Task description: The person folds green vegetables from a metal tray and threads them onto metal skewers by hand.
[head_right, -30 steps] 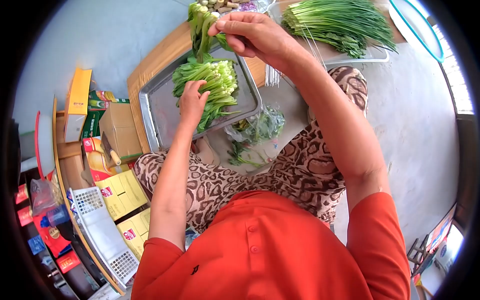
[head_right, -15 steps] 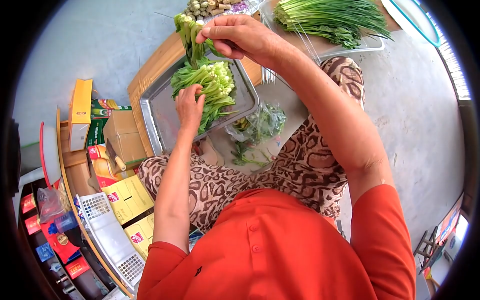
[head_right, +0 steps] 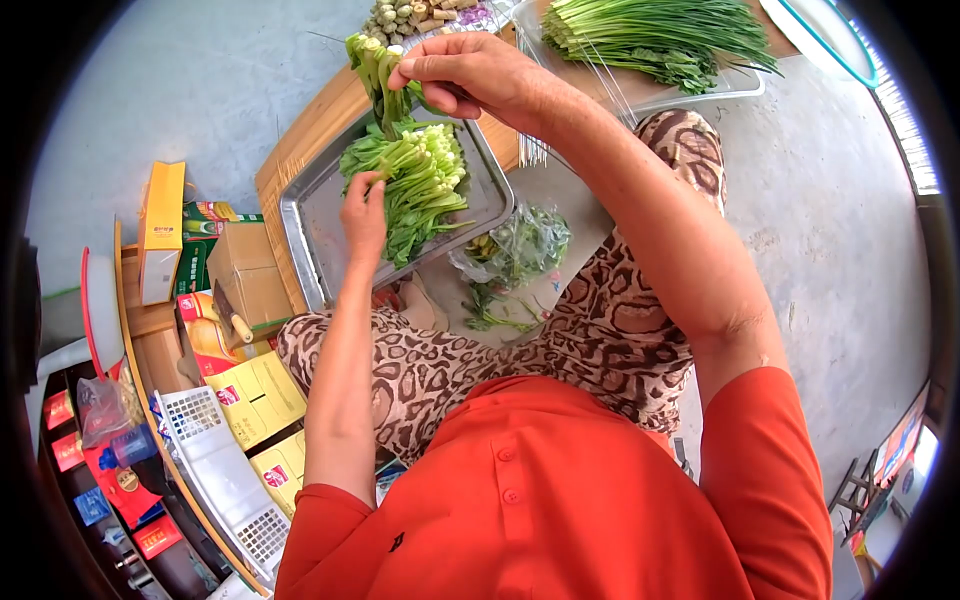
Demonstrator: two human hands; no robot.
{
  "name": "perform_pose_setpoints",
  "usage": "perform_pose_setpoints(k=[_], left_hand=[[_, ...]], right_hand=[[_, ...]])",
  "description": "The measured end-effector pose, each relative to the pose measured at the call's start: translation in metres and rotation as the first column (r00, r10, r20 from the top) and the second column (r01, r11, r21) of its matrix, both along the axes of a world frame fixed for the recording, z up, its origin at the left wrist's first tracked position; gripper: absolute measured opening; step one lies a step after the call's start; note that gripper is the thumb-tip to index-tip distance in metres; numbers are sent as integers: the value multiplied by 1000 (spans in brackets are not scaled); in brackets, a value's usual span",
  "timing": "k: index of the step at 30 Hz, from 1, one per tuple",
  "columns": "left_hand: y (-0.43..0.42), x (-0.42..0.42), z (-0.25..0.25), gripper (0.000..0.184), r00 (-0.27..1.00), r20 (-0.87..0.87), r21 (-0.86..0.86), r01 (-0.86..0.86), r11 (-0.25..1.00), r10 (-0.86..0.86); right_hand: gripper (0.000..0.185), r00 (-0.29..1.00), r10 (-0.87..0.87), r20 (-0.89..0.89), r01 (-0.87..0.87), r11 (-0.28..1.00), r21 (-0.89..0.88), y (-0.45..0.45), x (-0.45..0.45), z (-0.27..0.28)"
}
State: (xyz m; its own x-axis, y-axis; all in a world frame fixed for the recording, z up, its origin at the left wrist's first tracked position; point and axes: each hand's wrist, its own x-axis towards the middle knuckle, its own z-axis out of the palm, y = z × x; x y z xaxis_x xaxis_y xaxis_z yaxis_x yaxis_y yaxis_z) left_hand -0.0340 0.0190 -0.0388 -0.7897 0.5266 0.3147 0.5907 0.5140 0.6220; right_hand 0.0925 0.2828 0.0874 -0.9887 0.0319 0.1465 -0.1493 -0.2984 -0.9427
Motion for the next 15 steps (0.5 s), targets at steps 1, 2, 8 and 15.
perform_pose_setpoints(k=[1,2,8,15], left_hand=[[-3,-2,3,8,947,310,105,-122,987,84],[-6,-6,8,13,951,307,256,-41,966,-41],[-21,-6,68,22,812,523,673,-208,710,-258],[-52,-17,73,21,610,684,708,-424,565,-400]], right_hand=[[22,1000,0,-2,0,1000,0,0,0,0],[24,1000,-21,6,21,1000,15,-2,1,1],[23,999,-23,34,22,1000,22,-4,1,-1],[24,992,22,126,-30,998,57,-19,2,-3]])
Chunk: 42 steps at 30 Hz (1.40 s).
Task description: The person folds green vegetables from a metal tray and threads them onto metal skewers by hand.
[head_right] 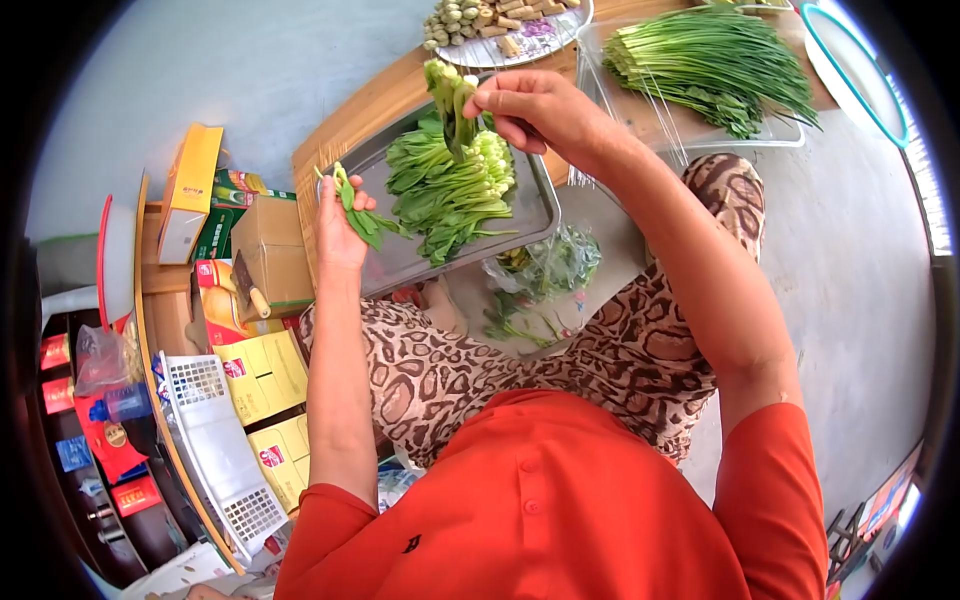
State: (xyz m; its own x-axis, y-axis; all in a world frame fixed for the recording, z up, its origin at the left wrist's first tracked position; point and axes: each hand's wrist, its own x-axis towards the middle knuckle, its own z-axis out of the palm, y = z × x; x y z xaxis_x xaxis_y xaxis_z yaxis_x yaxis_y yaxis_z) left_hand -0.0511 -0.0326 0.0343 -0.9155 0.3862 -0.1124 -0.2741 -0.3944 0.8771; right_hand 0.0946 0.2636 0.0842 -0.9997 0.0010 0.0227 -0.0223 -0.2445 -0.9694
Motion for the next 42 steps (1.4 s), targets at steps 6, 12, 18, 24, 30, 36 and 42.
perform_pose_setpoints(k=[6,12,18,24,30,36,42], left_hand=[[-5,12,-7,17,998,-3,-75,56,996,-56],[-6,16,-19,19,992,36,-40,119,992,-117],[-4,11,-37,26,988,67,42,138,990,-141],[7,17,-35,22,996,11,-26,86,996,-86],[10,17,-30,21,993,83,62,76,995,-81],[10,18,-35,22,980,123,93,144,985,-155],[11,21,-36,19,986,105,87,123,989,-132]], right_hand=[[24,984,110,141,-118,992,49,-26,-2,-18],[23,960,175,219,-203,973,109,-45,-2,-31],[24,924,219,312,-263,959,104,-62,-7,-38],[23,906,244,346,-296,949,106,-70,-9,-36],[21,909,225,351,-269,960,79,-67,-11,-43],[23,905,218,365,-270,958,98,-67,-10,-43],[23,906,206,370,-265,958,115,-67,-9,-42]])
